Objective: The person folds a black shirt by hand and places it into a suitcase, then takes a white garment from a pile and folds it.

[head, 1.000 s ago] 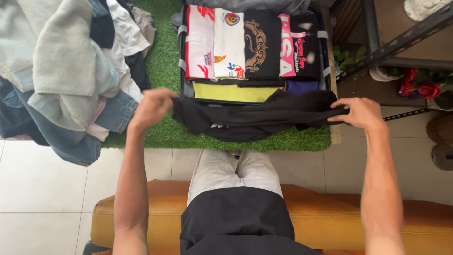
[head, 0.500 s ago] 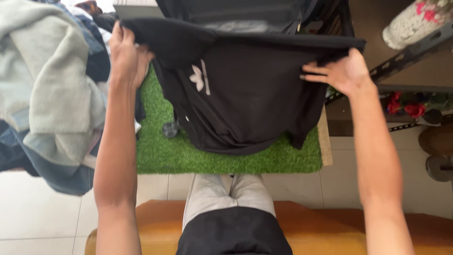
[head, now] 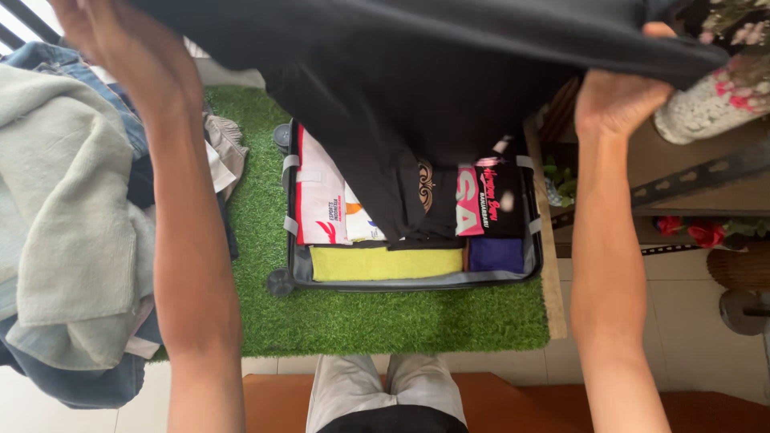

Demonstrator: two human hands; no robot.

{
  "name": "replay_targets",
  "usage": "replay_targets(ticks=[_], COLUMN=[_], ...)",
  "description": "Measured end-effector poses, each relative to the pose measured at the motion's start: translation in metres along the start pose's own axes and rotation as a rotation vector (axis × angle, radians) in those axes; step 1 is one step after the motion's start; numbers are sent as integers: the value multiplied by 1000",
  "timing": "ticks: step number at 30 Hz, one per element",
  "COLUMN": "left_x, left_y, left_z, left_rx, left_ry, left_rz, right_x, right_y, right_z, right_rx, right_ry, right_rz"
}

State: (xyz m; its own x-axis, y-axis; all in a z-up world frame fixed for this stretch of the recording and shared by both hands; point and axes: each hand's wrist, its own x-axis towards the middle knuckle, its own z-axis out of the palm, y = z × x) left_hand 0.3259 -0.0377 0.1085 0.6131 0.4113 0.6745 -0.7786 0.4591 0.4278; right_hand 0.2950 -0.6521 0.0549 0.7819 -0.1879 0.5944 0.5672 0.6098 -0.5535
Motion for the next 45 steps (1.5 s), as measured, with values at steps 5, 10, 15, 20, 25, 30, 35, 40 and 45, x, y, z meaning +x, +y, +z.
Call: replay_targets(ticks=[5, 10, 15, 20, 25, 30, 35, 40, 45], left_x=[-76, -177, -244, -281, -299, -311, -331, -346, -342], left_y=[35, 61, 81, 86, 93, 110, 132, 139, 143], left_z=[-6, -42, -73, -80, -85, -95, -92, -83, -73], left_rx=[216, 253, 498, 556, 777, 716, 600, 307, 284], left_ry=[-58, 2, 284, 385, 456, 392, 403, 336, 335], left_rz=[-38, -425, -705, -716, -806, -896, -1205, -1085, -897], right_x=[-66, -159, -226, -262, -290, -324, -343, -340, -326], right_y=[-2, 0, -27, -43, -52, -66, -69, -62, -64], right_z=[-22, -58, -69, -80, -80, -81, -86, -91, -75], right_rx=[-99, -457, -781, -653, -442, -408, -136, 112, 51], right_ry=[129, 422, 607, 673, 722, 677, 893, 945, 991], right_rz=[104, 330, 450, 520, 549, 468, 480, 589, 639])
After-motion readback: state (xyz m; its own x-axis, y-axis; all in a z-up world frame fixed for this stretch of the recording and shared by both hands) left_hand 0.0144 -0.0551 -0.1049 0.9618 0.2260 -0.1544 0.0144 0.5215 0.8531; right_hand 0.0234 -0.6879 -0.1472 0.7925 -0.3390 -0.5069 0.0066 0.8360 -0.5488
